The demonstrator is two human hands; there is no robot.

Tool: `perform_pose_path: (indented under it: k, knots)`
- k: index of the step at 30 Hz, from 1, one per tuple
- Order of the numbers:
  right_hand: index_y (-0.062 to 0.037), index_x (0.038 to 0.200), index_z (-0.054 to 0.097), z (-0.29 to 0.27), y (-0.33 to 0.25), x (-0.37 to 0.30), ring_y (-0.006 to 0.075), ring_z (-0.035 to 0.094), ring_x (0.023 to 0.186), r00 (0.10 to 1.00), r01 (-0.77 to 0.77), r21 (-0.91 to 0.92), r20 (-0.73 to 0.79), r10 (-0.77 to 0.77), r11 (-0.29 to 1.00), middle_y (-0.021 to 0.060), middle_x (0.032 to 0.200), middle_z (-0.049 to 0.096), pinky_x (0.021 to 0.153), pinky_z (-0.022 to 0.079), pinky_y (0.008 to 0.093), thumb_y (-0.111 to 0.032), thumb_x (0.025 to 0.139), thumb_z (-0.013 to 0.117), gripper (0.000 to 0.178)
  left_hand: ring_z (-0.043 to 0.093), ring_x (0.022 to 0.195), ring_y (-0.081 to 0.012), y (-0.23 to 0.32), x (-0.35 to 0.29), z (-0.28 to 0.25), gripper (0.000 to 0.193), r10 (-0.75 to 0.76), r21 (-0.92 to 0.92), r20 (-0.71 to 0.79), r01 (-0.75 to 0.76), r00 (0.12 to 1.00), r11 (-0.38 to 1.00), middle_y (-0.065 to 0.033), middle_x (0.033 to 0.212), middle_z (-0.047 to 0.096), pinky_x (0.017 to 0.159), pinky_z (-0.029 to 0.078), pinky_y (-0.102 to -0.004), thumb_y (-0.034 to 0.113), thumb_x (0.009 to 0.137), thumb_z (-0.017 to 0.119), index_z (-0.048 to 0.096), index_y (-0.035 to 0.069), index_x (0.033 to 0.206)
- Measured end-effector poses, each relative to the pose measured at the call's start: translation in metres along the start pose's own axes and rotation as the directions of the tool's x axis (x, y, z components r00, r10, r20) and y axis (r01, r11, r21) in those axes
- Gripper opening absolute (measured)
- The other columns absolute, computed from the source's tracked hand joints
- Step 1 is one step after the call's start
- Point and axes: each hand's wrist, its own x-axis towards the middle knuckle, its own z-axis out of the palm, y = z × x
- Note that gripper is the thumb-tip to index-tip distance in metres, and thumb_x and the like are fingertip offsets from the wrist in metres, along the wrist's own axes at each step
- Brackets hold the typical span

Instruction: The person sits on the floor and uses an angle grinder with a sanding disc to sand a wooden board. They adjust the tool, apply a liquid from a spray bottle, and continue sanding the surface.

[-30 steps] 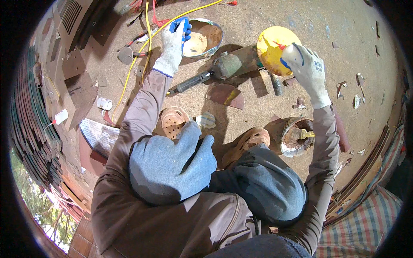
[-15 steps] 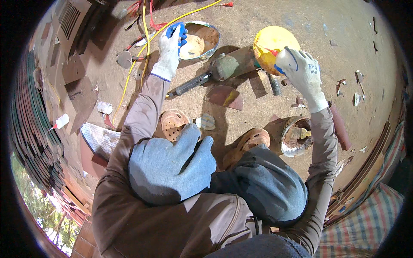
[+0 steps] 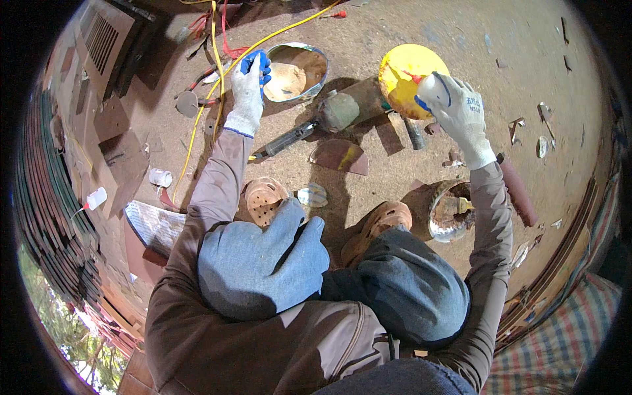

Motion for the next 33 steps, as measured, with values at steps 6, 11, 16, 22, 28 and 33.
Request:
perform_pose_path:
  k: [6, 11, 16, 22, 28, 33]
  knots:
    - [-0.0114, 0.121, 0.065, -0.003, 0.000, 0.014, 0.0325, 0.065, 0.105, 0.997, -0.078, -0.048, -0.015, 0.077, 0.996, 0.0119, 0.111, 0.069, 0.092, 0.048, 0.0456, -0.050, 0.081, 0.074, 0.056, 0.063, 0.076, -0.0077, -0.002, 0.000, -0.005, 0.024, 0.024, 0.075, 0.014, -0.025, 1.000, 0.997, 0.0009, 0.092, 0.068, 0.067, 0.053, -0.0229, 0.030, 0.097, 0.066, 0.067, 0.011, 0.112]
    - [-0.0105, 0.121, 0.066, 0.001, -0.001, 0.014, 0.0309, 0.066, 0.106, 0.997, -0.075, -0.025, -0.025, 0.074, 0.997, 0.0113, 0.113, 0.069, 0.092, 0.048, 0.0452, -0.058, 0.080, 0.074, 0.063, 0.064, 0.077, -0.0073, -0.007, 0.003, -0.011, 0.024, 0.016, 0.061, 0.011, -0.017, 1.000, 0.998, 0.0010, 0.093, 0.068, 0.069, 0.053, -0.0233, 0.030, 0.097, 0.066, 0.067, 0.011, 0.113]
    - [-0.0062, 0.121, 0.066, -0.001, -0.004, 0.015, 0.0316, 0.069, 0.101, 0.992, -0.122, -0.054, -0.046, 0.120, 0.991, 0.0149, 0.110, 0.071, 0.089, 0.052, 0.0426, -0.058, 0.082, 0.072, 0.065, 0.060, 0.074, -0.0058, -0.004, 0.001, -0.012, 0.021, 0.087, 0.193, -0.095, -0.068, 0.992, 0.979, 0.0014, 0.093, 0.068, 0.062, 0.049, -0.0222, 0.024, 0.097, 0.064, 0.069, 0.007, 0.108]
    - [-0.0095, 0.122, 0.066, -0.002, 0.003, 0.012, 0.0323, 0.067, 0.102, 0.988, -0.151, -0.006, -0.036, 0.150, 0.989, 0.0135, 0.109, 0.071, 0.090, 0.051, 0.0435, -0.060, 0.081, 0.071, 0.065, 0.057, 0.072, -0.0059, -0.002, -0.008, -0.015, 0.025, 0.154, 0.338, -0.119, -0.106, 0.981, 0.935, 0.0006, 0.095, 0.068, 0.059, 0.047, -0.0224, 0.024, 0.094, 0.068, 0.068, 0.006, 0.111]
    - [-0.0104, 0.118, 0.067, 0.001, -0.008, 0.016, 0.0306, 0.068, 0.101, 0.996, -0.073, -0.104, -0.068, 0.066, 0.992, 0.0108, 0.108, 0.071, 0.089, 0.051, 0.0433, -0.054, 0.082, 0.071, 0.057, 0.058, 0.074, -0.0068, -0.018, -0.003, -0.023, 0.027, 0.112, 0.380, -0.117, -0.059, 0.987, 0.923, -0.0002, 0.099, 0.068, 0.059, 0.048, -0.0230, 0.024, 0.092, 0.070, 0.066, 0.007, 0.113]
    - [-0.0092, 0.117, 0.067, -0.004, -0.001, 0.017, 0.0304, 0.069, 0.099, 0.991, -0.098, -0.069, -0.096, 0.092, 0.993, 0.0121, 0.107, 0.071, 0.088, 0.051, 0.0432, -0.052, 0.082, 0.072, 0.056, 0.059, 0.076, -0.0087, -0.021, -0.001, -0.024, 0.036, 0.097, 0.362, -0.120, -0.047, 0.988, 0.931, -0.0026, 0.102, 0.067, 0.061, 0.050, -0.0247, 0.026, 0.091, 0.072, 0.063, 0.006, 0.119]
